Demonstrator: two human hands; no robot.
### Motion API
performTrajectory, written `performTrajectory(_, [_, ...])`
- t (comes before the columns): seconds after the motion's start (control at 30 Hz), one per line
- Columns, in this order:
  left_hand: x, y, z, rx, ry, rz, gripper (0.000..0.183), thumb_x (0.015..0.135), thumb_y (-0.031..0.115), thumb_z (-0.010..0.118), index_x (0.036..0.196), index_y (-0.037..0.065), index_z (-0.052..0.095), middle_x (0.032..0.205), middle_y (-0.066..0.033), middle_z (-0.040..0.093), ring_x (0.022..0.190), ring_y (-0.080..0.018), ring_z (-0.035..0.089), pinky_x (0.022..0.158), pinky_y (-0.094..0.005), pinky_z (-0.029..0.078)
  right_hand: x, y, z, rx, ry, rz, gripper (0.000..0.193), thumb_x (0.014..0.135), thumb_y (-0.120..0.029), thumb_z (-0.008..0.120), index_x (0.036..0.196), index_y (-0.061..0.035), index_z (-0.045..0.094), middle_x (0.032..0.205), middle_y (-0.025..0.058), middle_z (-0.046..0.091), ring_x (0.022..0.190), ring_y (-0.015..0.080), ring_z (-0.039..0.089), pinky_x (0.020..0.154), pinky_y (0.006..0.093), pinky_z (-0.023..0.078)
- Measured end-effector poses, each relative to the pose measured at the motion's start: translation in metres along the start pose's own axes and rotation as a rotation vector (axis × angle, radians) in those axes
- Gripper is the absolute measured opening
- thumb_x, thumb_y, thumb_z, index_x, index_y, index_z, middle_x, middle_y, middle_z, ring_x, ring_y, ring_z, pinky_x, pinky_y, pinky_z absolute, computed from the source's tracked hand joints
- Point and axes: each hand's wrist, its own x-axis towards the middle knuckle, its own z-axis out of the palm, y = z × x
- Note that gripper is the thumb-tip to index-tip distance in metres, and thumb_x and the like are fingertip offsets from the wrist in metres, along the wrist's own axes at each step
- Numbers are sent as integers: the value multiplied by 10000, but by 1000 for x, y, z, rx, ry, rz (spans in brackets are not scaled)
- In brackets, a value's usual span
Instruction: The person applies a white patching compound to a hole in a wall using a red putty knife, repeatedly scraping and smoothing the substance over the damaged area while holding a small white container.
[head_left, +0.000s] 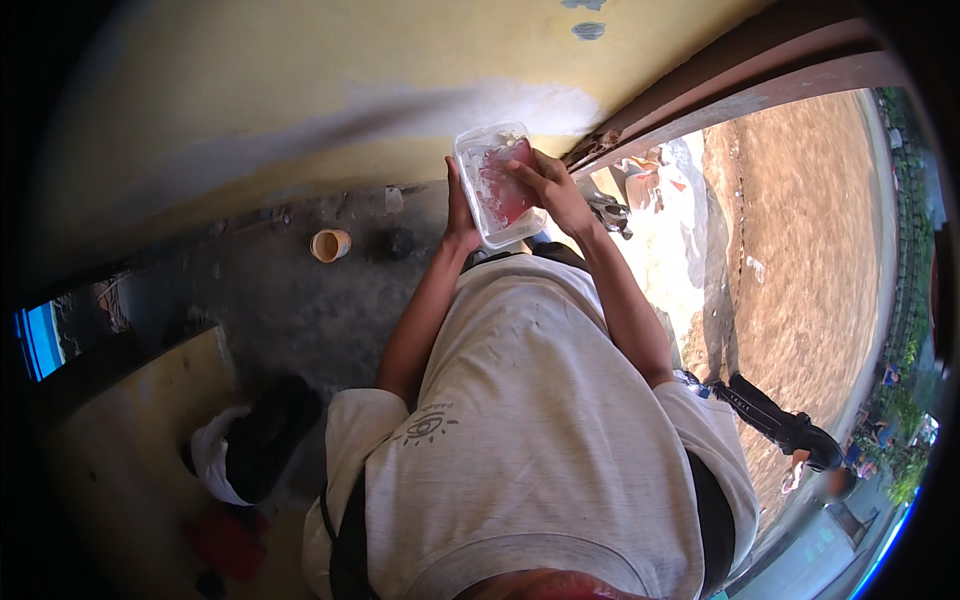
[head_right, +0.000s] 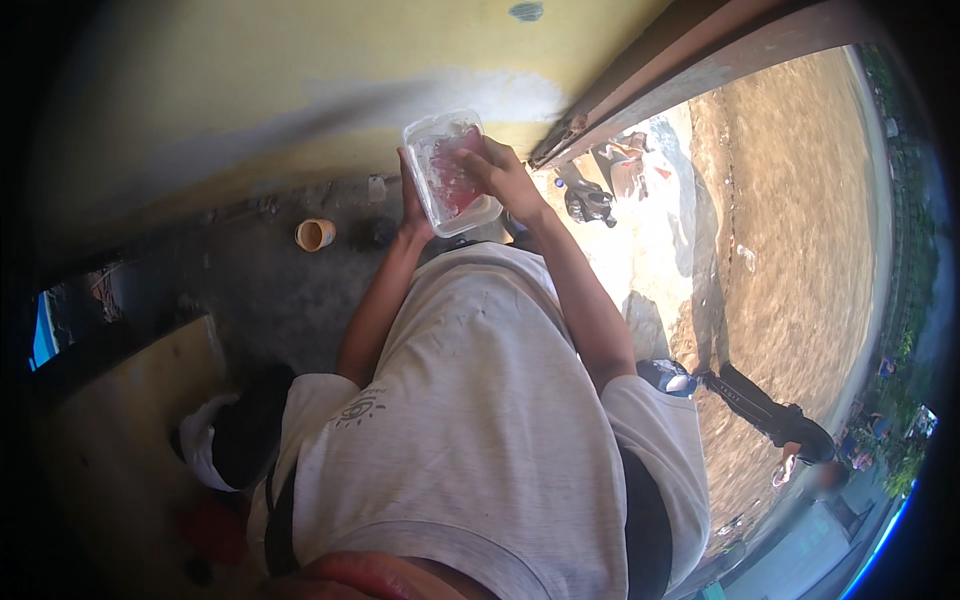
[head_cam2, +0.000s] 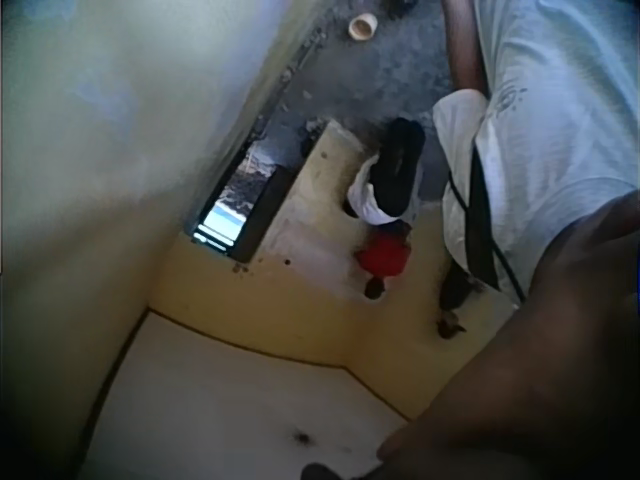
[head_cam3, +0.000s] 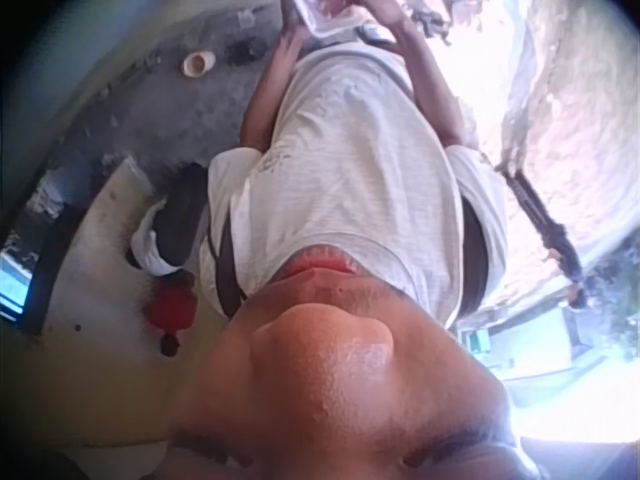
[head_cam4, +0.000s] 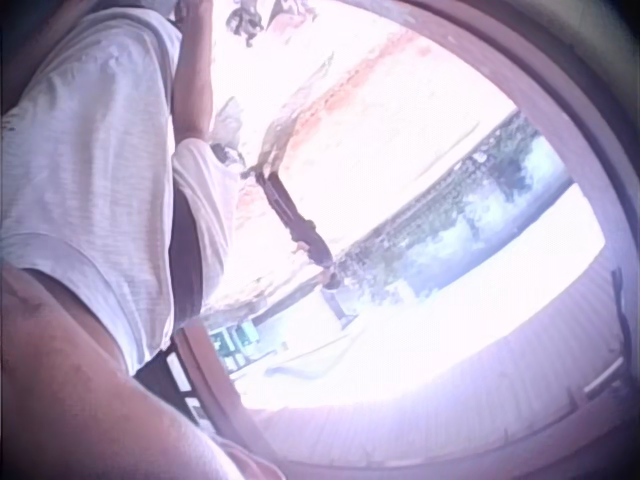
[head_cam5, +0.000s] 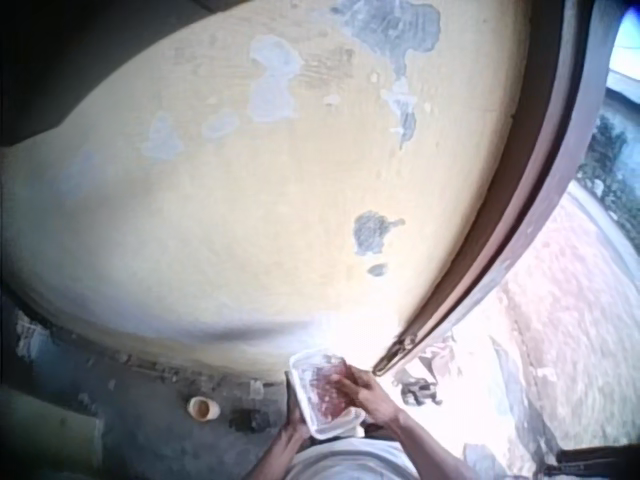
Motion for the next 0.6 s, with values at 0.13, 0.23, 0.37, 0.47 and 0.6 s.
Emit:
performTrajectory(0.13, [1, 2, 5, 116, 81, 32, 823, 975, 717, 292, 1455, 66, 442, 1396, -139, 553, 1243, -297, 578, 1063, -488, 477, -1, 5, -13, 58, -9, 45, 376, 1004, -269, 603, 1264, 2, 592, 961, -8, 635, 812, 73, 557, 719, 254, 467])
performTrajectory(0.23, [0, 1, 0, 32, 149, 24, 797, 990, 694, 272, 1446, 65, 452, 1372, -141, 570, 1231, -297, 589, 1057, -472, 487, -14, 3, 0, 237, 153, -34, 322, 1012, -238, 591, 1214, 12, 603, 965, -6, 633, 826, 70, 571, 729, 247, 470])
performTrajectory(0.37, [-1, 1, -9, 74, 195, 8, 914, 912, 787, 362, 1479, 71, 411, 1396, -147, 551, 1243, -308, 578, 1053, -497, 480, -17, 20, -18, 393, 164, -92, 250, 998, -131, 597, 1203, 12, 578, 1094, 71, 656, 967, 118, 635, 858, 271, 522])
performTrajectory(0.47, [1, -2, -12, 67, 221, 32, 875, 919, 762, 400, 1476, 88, 421, 1381, -131, 562, 1223, -306, 587, 1036, -505, 484, -22, 29, -22, 498, 253, -147, 240, 990, -93, 588, 1205, 11, 568, 1076, 78, 661, 949, 136, 649, 860, 291, 539])
performTrajectory(0.6, [2, -2, -33, 40, 203, 59, 829, 930, 742, 409, 1447, 96, 457, 1346, -112, 589, 1194, -301, 602, 1026, -505, 486, -17, 56, -52, 605, 322, -130, 181, 973, -91, 603, 1139, -19, 609, 1018, 64, 669, 866, 159, 659, 839, 315, 556])
